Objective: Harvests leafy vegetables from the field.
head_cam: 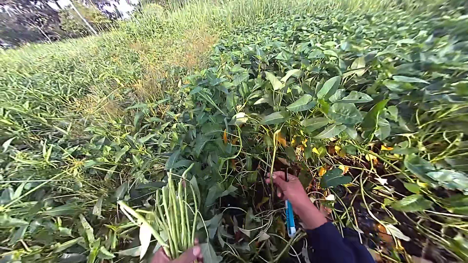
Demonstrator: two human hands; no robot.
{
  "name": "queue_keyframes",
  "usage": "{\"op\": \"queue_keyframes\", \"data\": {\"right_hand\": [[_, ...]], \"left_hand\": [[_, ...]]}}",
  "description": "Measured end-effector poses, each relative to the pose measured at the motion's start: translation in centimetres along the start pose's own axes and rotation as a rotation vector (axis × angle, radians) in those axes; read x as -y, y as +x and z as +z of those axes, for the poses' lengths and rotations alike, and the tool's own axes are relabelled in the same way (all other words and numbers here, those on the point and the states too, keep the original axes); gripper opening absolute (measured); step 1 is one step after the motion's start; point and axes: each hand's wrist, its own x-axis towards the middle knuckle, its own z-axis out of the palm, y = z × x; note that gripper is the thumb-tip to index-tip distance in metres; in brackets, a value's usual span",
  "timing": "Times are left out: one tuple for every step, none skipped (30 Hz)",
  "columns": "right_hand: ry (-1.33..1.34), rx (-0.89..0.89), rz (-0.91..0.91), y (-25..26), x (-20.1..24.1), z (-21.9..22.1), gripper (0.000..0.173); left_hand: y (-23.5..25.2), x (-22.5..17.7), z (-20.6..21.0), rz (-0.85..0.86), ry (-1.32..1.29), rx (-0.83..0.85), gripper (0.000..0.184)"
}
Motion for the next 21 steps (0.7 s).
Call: {"op": "queue_keyframes", "data": {"right_hand": [[-0.059,0.054,-0.036,-1.7,-0.6,0.5,0.020],[-0.129,0.108,-0.076,-3.1,-1.5,1.0,0.020],[-0.221,0.151,-0.114,-4.4,-2.4,1.5,0.021],[-0.326,0.183,-0.153,-5.5,-3.1,2.0,0.023],[-0.428,0.209,-0.194,-6.6,-3.9,2.5,0.025],[-0.504,0.227,-0.225,-7.6,-4.7,3.1,0.026],[-0.568,0.248,-0.243,-8.4,-5.2,3.6,0.027],[-0.635,0.277,-0.247,-9.1,-5.7,4.1,0.027],[-0.692,0.322,-0.244,-9.6,-6.0,4.4,0.027],[-0.733,0.369,-0.246,-9.9,-6.4,4.5,0.028],[-0.737,0.405,-0.243,-9.9,-6.8,4.4,0.029],[-0.695,0.405,-0.225,-9.6,-7.0,4.0,0.031],[-0.617,0.363,-0.179,-9.0,-6.9,3.5,0.038],[-0.544,0.308,-0.102,-8.2,-6.2,2.8,0.048],[-0.494,0.266,-0.009,-7.1,-5.2,2.1,0.058],[-0.470,0.253,0.092,-5.6,-4.3,1.4,0.065],[-0.472,0.248,0.182,-3.9,-3.7,1.0,0.071],[-0.501,0.250,0.258,-2.4,-3.3,0.8,0.075],[-0.546,0.260,0.326,-1.1,-3.1,0.7,0.080],[-0.592,0.281,0.393,-0.2,-3.0,0.8,0.085],[-0.631,0.304,0.459,0.3,-3.0,1.0,0.089]], "left_hand": [[1.2,0.2,1.5,0.007,0.018,-0.031,0.013],[2.6,0.7,2.8,0.020,0.019,-0.060,0.013],[4.0,1.3,3.9,0.037,0.016,-0.075,0.014],[5.2,2.0,4.8,0.046,0.027,-0.070,0.016],[6.0,2.6,5.6,0.042,0.043,-0.065,0.019],[6.5,3.1,6.3,0.026,0.058,-0.068,0.022],[6.7,3.5,7.0,0.018,0.060,-0.080,0.026],[6.8,4.1,7.6,0.026,0.052,-0.101,0.030],[6.7,4.6,8.1,0.033,0.037,-0.126,0.030],[6.5,5.3,8.5,0.045,0.021,-0.155,0.029],[6.2,5.9,8.7,0.066,0.016,-0.178,0.027],[6.0,6.3,8.8,0.091,-0.001,-0.214,0.022],[5.9,6.6,8.7,0.109,-0.027,-0.241,0.020],[5.7,6.6,8.3,0.121,-0.036,-0.245,0.017],[5.5,6.6,7.8,0.132,-0.022,-0.231,0.014],[5.5,6.8,7.2,0.133,-0.030,-0.239,0.015],[5.7,6.7,6.9,0.137,-0.070,-0.278,0.014],[5.7,6.4,6.9,0.149,-0.097,-0.301,0.014],[5.4,6.0,7.0,0.150,-0.114,-0.307,0.013],[5.2,6.0,6.9,0.161,-0.125,-0.294,0.013],[5.1,6.1,6.8,0.174,-0.130,-0.280,0.014]]}}
